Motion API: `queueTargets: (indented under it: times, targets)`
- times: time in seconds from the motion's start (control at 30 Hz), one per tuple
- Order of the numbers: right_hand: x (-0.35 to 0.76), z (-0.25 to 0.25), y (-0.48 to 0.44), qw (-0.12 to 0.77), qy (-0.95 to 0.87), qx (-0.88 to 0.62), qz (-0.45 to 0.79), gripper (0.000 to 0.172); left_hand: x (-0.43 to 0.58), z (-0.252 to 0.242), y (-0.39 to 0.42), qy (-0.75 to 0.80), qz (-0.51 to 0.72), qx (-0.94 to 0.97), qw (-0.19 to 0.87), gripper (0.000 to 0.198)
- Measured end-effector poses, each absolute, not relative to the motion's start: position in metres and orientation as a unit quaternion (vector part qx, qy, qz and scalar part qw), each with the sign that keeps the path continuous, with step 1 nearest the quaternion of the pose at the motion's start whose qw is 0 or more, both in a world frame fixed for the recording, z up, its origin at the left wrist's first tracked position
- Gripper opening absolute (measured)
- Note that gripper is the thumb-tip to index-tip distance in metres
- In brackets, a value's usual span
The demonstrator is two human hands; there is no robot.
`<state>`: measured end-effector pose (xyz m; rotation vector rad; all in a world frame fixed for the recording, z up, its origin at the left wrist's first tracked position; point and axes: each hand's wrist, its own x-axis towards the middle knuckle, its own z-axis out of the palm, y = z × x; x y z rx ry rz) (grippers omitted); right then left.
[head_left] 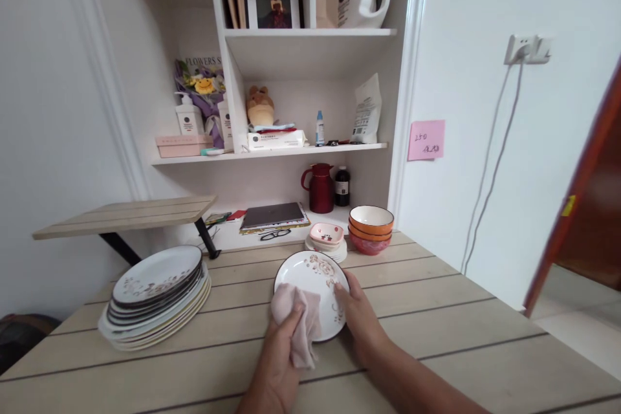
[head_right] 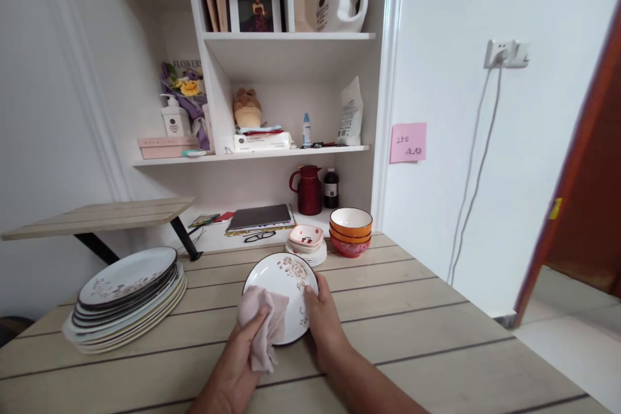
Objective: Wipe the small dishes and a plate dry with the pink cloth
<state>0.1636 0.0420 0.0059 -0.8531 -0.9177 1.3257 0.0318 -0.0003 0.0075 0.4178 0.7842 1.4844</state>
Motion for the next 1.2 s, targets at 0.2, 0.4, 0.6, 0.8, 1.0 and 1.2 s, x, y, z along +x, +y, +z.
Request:
queueTargets:
  times: [0.2, 0.4, 0.6, 0.8, 1.0, 1.2]
  targets:
    - [0.192, 0.035, 0.052, 0.525, -0.520, -0.391, 0.548, 0.049, 0.025, 0.011, -0.002, 0.396, 0.588, 0.229, 0.667, 0.058]
    - [0.218, 0.054, 0.049, 0.429, -0.595, -0.395, 0.553, 0.045, 0.014, 0.014, -0.006, 0.395, 0.500, 0.288, 0.715, 0.054]
    - [0.214, 0.058, 0.039, 0.466, -0.537, -0.404, 0.576, 0.055, 0.017, 0.010, -0.007, 0.390, 0.534, 0.279, 0.697, 0.061]
    - [0.183, 0.042, 0.029, 0.506, -0.432, -0.354, 0.658, 0.074, 0.027, 0.007, 0.002, 0.349, 0.661, 0.181, 0.639, 0.072]
    - [0.159, 0.019, 0.027, 0.585, -0.391, -0.338, 0.625, 0.079, 0.026, 0.006, 0.003, 0.342, 0.668, 0.171, 0.638, 0.061]
    - [0.166, 0.012, 0.037, 0.594, -0.379, -0.388, 0.594, 0.069, 0.026, 0.005, 0.003, 0.357, 0.628, 0.199, 0.662, 0.057]
